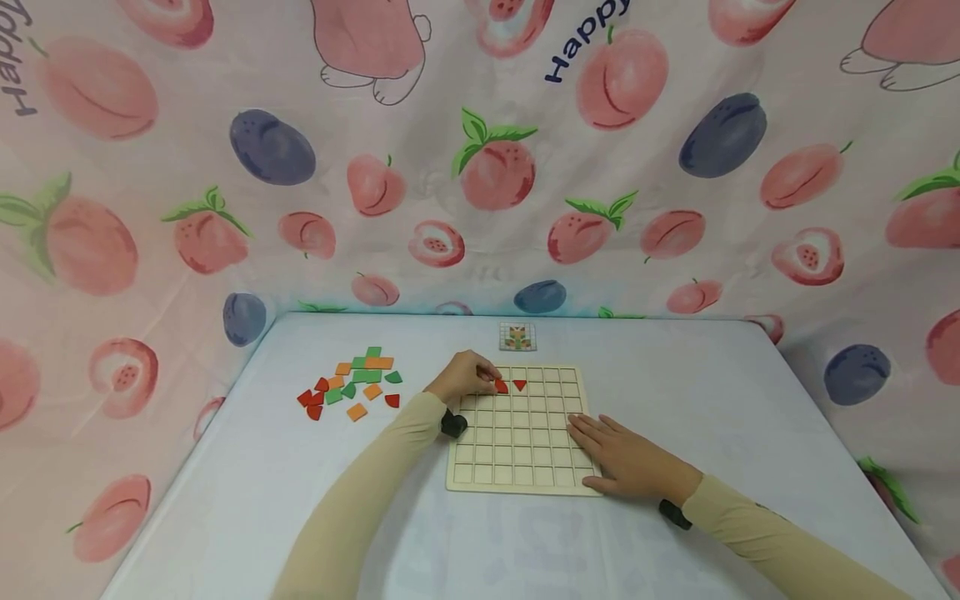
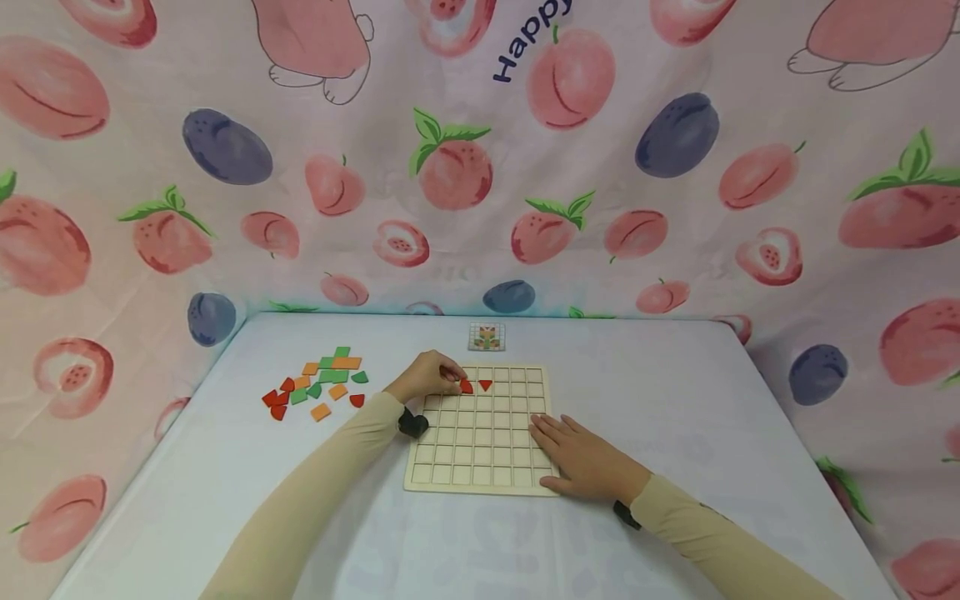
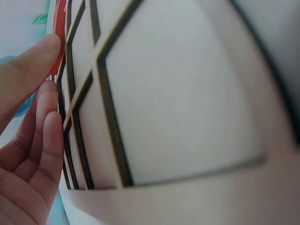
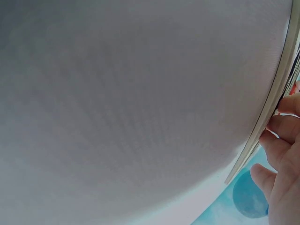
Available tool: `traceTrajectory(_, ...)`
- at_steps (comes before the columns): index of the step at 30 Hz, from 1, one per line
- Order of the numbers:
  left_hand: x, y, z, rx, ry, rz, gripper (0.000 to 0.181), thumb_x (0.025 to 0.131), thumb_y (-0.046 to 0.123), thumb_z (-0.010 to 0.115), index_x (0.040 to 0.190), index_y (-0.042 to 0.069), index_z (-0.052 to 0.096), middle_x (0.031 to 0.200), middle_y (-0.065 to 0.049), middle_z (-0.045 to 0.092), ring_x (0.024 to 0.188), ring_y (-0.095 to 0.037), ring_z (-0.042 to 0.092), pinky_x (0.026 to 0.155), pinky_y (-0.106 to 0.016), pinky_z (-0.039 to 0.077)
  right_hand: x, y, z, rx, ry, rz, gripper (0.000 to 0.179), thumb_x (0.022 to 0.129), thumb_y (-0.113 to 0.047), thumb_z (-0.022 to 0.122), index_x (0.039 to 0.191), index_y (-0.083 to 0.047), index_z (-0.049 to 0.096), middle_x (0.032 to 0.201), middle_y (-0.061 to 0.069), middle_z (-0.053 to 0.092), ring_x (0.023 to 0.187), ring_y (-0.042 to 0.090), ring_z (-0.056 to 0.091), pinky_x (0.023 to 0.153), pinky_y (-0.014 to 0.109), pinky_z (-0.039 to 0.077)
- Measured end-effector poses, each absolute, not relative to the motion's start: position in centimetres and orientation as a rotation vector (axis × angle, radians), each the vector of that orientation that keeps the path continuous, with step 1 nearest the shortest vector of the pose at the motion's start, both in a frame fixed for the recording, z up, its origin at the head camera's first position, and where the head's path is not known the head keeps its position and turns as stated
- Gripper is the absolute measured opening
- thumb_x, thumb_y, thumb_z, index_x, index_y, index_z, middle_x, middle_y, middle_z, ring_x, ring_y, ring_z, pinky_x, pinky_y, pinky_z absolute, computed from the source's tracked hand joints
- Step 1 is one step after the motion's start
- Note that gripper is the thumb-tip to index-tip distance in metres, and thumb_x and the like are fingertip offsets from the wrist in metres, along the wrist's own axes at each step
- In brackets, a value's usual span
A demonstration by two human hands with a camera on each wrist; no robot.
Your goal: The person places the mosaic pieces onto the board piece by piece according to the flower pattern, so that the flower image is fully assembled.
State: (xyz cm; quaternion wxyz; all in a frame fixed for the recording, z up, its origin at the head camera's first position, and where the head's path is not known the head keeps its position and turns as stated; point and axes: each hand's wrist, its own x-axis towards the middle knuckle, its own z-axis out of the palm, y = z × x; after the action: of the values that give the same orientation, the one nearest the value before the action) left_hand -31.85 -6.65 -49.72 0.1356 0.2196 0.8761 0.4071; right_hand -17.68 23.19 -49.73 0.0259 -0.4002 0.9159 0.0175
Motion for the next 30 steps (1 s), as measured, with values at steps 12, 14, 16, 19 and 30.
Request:
traceTrajectory(12, -32.07, -6.28, -49.8, 0.624, 2.567, 1.153, 0.021, 0.073, 0.011, 0.079, 0.093, 0.005, 0.074, 0.088, -0.007, 0.069, 0.072, -0.008, 0.059, 0.068, -0.02, 0.05, -17.9, 23.33, -49.73, -1.236, 2.815, 0.087, 0.075, 0.093, -0.054, 0.045, 0.145, -0.001, 0.031, 0.153, 0.015, 0.029, 0.141, 0.03, 0.03, 0.111, 0.048, 0.03)
traceTrajectory(14, -32.06, -6.25, -49.81, 0.623, 2.563, 1.156, 0.021, 0.073, 0.011, 0.08, 0.092, 0.004, 0.074, 0.086, -0.007, 0.069, 0.071, -0.008, 0.058, 0.067, -0.02, 0.049, -17.93, 23.34, -49.78, -1.234, 2.815, 0.094, 0.075, 0.093, -0.054, 0.044, 0.145, -0.002, 0.031, 0.153, 0.015, 0.029, 0.141, 0.03, 0.029, 0.111, 0.048, 0.03)
traceTrajectory(16, -32.05, -6.26, -49.82, 0.616, 2.56, 1.158, 0.022, 0.072, 0.011, 0.08, 0.092, 0.004, 0.074, 0.085, -0.007, 0.069, 0.07, -0.008, 0.057, 0.066, -0.02, 0.049, -17.94, 23.34, -49.8, -1.236, 2.815, 0.092, 0.075, 0.093, -0.054, 0.044, 0.145, -0.002, 0.032, 0.153, 0.015, 0.029, 0.141, 0.03, 0.03, 0.111, 0.048, 0.03)
traceTrajectory(19, -32.04, -6.27, -49.86, 0.615, 2.559, 1.156, 0.023, 0.072, 0.011, 0.08, 0.093, 0.005, 0.074, 0.085, -0.006, 0.069, 0.07, -0.007, 0.057, 0.067, -0.019, 0.049, -17.88, 23.31, -49.75, -1.241, 2.819, 0.09, 0.075, 0.094, -0.054, 0.044, 0.145, -0.002, 0.032, 0.153, 0.015, 0.03, 0.141, 0.03, 0.03, 0.111, 0.048, 0.03)
traceTrajectory(30, -31.78, -6.41, -49.83, 0.615, 2.559, 1.151, 0.019, 0.075, 0.011, 0.079, 0.092, 0.006, 0.074, 0.084, -0.006, 0.067, 0.071, -0.009, 0.055, 0.065, -0.021, 0.048, -17.64, 23.21, -49.67, -1.235, 2.836, 0.047, 0.075, 0.092, -0.054, 0.047, 0.144, -0.001, 0.035, 0.151, 0.016, 0.033, 0.139, 0.031, 0.033, 0.109, 0.049, 0.032)
